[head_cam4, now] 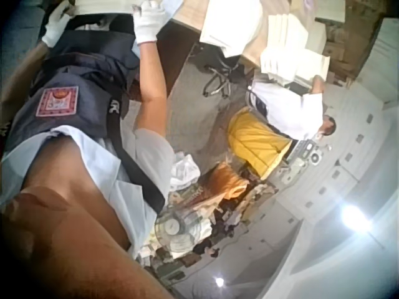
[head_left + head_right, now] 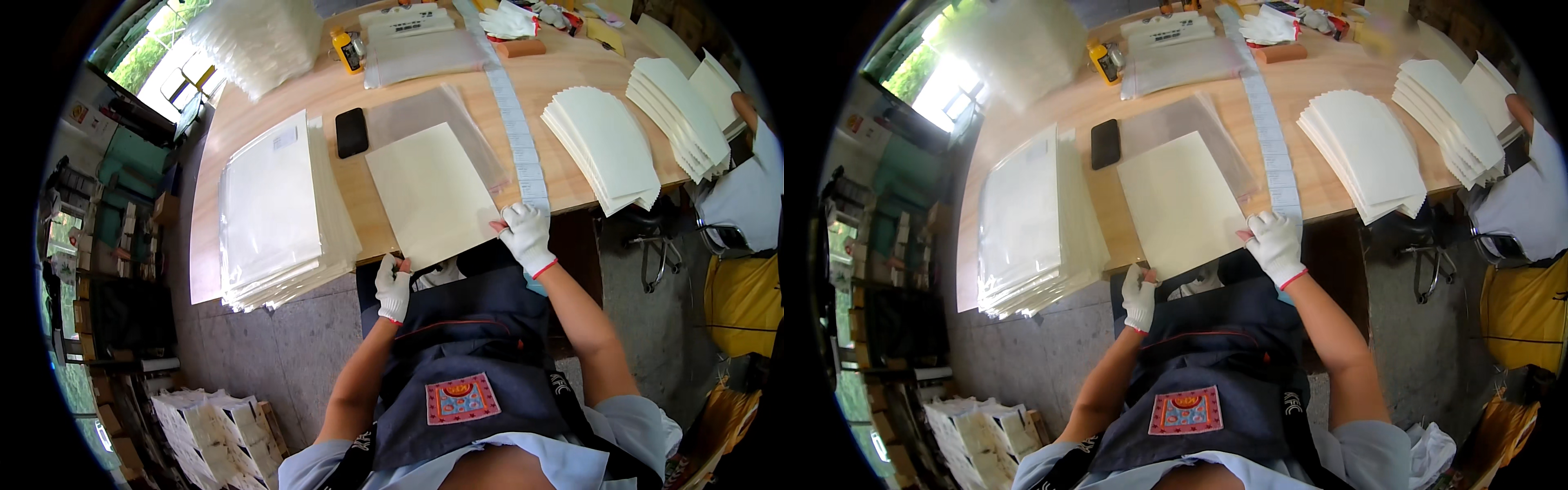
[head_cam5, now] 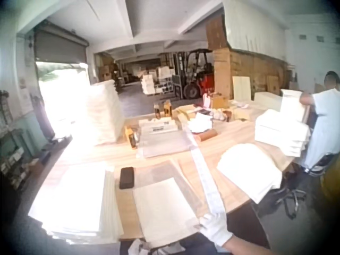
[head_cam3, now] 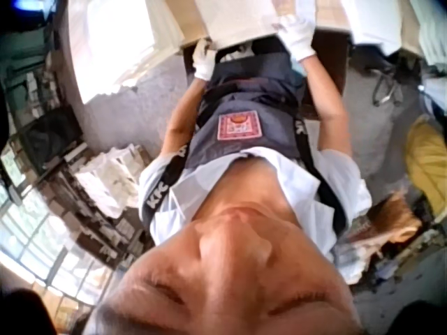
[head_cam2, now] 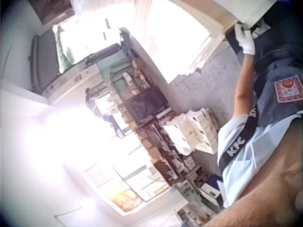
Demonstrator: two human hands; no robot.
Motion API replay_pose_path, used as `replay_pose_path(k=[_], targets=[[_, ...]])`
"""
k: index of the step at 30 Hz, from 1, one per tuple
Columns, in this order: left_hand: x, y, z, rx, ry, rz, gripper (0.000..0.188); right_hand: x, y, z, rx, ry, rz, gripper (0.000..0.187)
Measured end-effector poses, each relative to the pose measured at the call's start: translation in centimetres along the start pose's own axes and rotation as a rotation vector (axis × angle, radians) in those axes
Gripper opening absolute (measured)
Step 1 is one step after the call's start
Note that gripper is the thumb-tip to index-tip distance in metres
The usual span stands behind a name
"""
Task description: The person repeatedly picks up white rectangular sheets of paper and inserts them into clear plastic sleeves. They smooth the paper inside the sleeve and place the packaged item onto a growing stack on the table.
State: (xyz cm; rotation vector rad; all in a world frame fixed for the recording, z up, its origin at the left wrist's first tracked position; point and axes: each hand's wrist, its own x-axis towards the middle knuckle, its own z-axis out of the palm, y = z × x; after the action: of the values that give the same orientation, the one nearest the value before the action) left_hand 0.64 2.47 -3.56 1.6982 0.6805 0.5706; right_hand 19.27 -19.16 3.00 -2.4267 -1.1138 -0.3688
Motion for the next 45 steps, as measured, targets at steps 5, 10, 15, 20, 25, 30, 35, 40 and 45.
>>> replay_pose_path(k=[5,10,15,20,25,30,35,40,45], targets=[[-0.7,-2.9,1.2,-0.617,0.167,-0.209,0.015,0.3,-0.8,1.9,-0.118,0.166,0.134,0.014],[-1.5,-0.1,1.8,-0.860,0.131,-0.414,0.010,-1.7,-7.7,2.2,0.127,-0.023,-0.221,0.043],[-1.8,-2.5,1.4,-1.023,0.103,-0.420,0.011,-0.1,-5.7,0.6,0.323,0.046,-0.090,0.058],[-2.5,-2.5,3.2,-1.112,0.143,-0.790,0.020,-3.8,1.8,-3.3,0.220,0.393,0.263,0.041],[-4.2,1.7,8.0,-0.660,-0.585,-0.709,0.035,-12.1,6.0,-1.5,0.719,-0.114,0.753,0.069],[-3.6,5.4,15.6,-0.552,-0.884,-0.856,0.043,-11.5,1.7,-6.4,0.405,0.064,0.412,0.030],[-3.8,8.5,17.6,-0.488,-0.884,-0.724,0.014,-9.8,0.8,-10.1,-0.006,0.246,0.011,0.023],[-3.0,7.3,16.4,-0.444,-0.765,-0.812,0.013,-7.9,-1.2,-11.1,0.241,0.318,-0.058,0.019],[-2.7,6.1,9.1,-0.616,-0.507,-0.809,0.024,-5.7,-1.3,-8.0,0.716,0.224,0.239,0.012]])
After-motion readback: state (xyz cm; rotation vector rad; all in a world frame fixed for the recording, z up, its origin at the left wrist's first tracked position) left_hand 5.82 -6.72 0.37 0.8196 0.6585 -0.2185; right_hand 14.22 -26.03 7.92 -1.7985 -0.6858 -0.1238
